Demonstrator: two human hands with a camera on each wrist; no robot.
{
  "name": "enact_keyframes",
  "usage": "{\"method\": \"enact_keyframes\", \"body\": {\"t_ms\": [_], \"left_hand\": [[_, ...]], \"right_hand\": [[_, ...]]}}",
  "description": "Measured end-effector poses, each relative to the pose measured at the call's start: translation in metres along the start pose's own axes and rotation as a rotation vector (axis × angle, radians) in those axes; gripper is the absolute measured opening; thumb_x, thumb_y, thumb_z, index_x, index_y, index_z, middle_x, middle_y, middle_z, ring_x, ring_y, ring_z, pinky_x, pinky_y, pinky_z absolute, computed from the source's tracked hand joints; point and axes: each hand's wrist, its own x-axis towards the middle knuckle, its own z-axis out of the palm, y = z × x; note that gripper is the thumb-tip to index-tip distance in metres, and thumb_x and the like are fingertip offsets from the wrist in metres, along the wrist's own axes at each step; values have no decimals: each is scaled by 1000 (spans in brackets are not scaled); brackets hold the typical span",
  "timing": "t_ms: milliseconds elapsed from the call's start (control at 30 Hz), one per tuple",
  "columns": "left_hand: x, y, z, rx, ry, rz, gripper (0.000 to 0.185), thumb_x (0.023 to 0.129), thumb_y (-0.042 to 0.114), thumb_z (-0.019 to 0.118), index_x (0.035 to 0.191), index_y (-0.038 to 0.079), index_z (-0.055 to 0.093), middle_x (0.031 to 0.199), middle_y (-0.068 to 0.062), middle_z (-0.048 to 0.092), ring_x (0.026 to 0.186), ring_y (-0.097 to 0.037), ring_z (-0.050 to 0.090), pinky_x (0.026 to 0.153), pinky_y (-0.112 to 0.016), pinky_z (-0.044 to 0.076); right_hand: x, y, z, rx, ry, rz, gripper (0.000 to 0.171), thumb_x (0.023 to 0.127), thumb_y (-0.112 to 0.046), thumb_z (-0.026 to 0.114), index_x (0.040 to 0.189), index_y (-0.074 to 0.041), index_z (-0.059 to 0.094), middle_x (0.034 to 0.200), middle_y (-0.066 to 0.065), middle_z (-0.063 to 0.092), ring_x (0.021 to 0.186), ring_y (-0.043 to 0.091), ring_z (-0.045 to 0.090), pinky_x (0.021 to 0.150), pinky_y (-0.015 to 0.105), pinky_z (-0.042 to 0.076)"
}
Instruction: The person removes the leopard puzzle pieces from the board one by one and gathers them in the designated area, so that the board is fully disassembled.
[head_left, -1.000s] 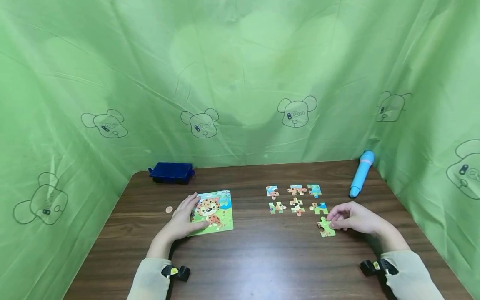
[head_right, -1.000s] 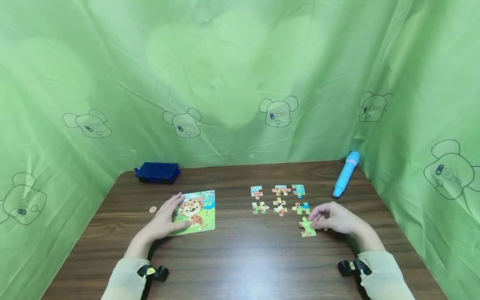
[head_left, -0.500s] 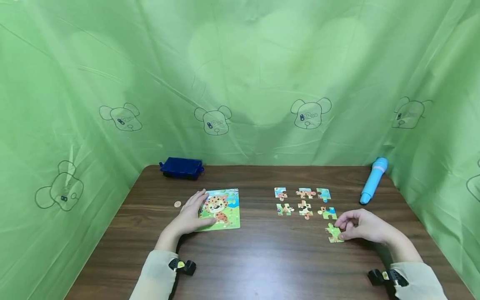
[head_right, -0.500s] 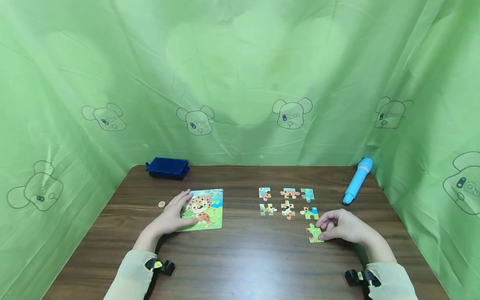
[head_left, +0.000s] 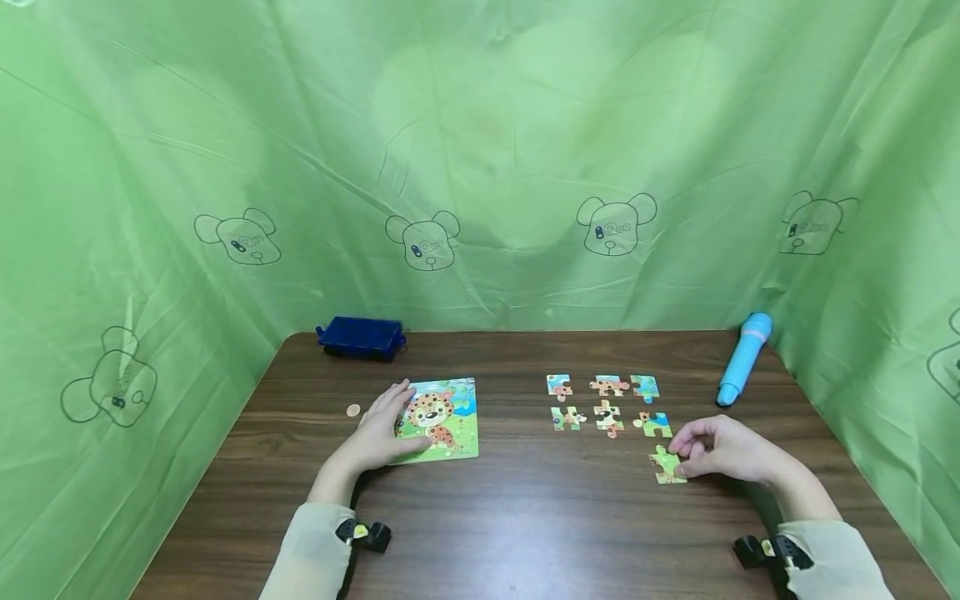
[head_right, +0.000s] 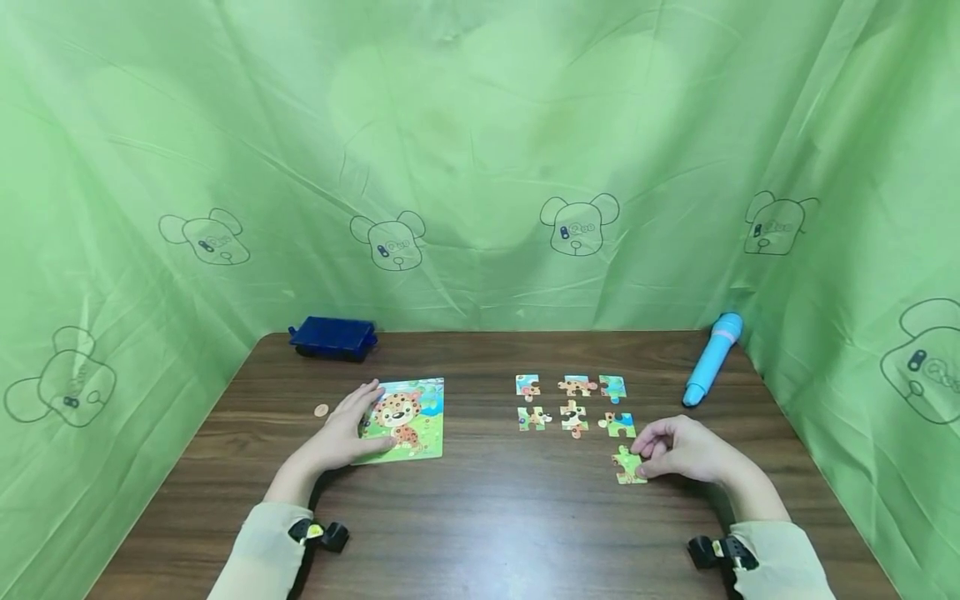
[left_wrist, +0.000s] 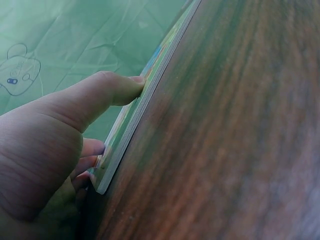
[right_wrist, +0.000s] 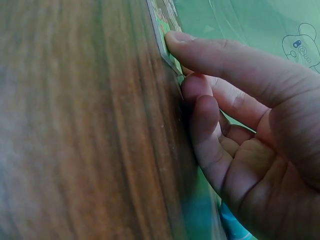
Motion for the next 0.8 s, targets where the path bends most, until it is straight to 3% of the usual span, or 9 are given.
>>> {"method": "enact_keyframes", "body": {"t_ms": [300, 500, 700, 800], "left_hand": [[1, -4, 2, -8, -7, 10, 110, 89, 56, 87, 172, 8, 34, 181, -13, 22, 168, -40, 13, 127, -75, 14], [0, -4, 1, -21, -13, 5, 109, 89, 55, 87, 172, 9, 34, 182, -12, 21, 168, -39, 12, 127, -75, 13], [-1, -2, 1, -16, -14, -2, 109, 88, 55, 88, 172, 9, 35, 182, -12, 22, 168, -39, 13, 128, -74, 14], [-1, -1, 0, -15, -8, 2, 109, 89, 56, 88, 172, 9, 36, 181, -12, 23, 168, -38, 13, 128, -74, 14]], "right_hand": [[0, 1, 2, -15, 17, -29, 26, 90, -6, 88, 110, 5, 75, 85, 3, 73, 75, 6, 66, 66, 25, 55], [0, -7, 0, -70, 89, -48, 21, 96, -13, 85, 110, 1, 78, 90, 2, 76, 79, 7, 68, 69, 27, 58], [10, -41, 9, -78, 145, -154, 15, 104, -15, 77, 113, -2, 78, 96, 11, 79, 81, 17, 73, 71, 33, 62], [28, -69, 25, -137, 191, -197, 14, 103, -18, 79, 112, -8, 79, 96, 5, 77, 84, 14, 71, 73, 30, 60]]}}
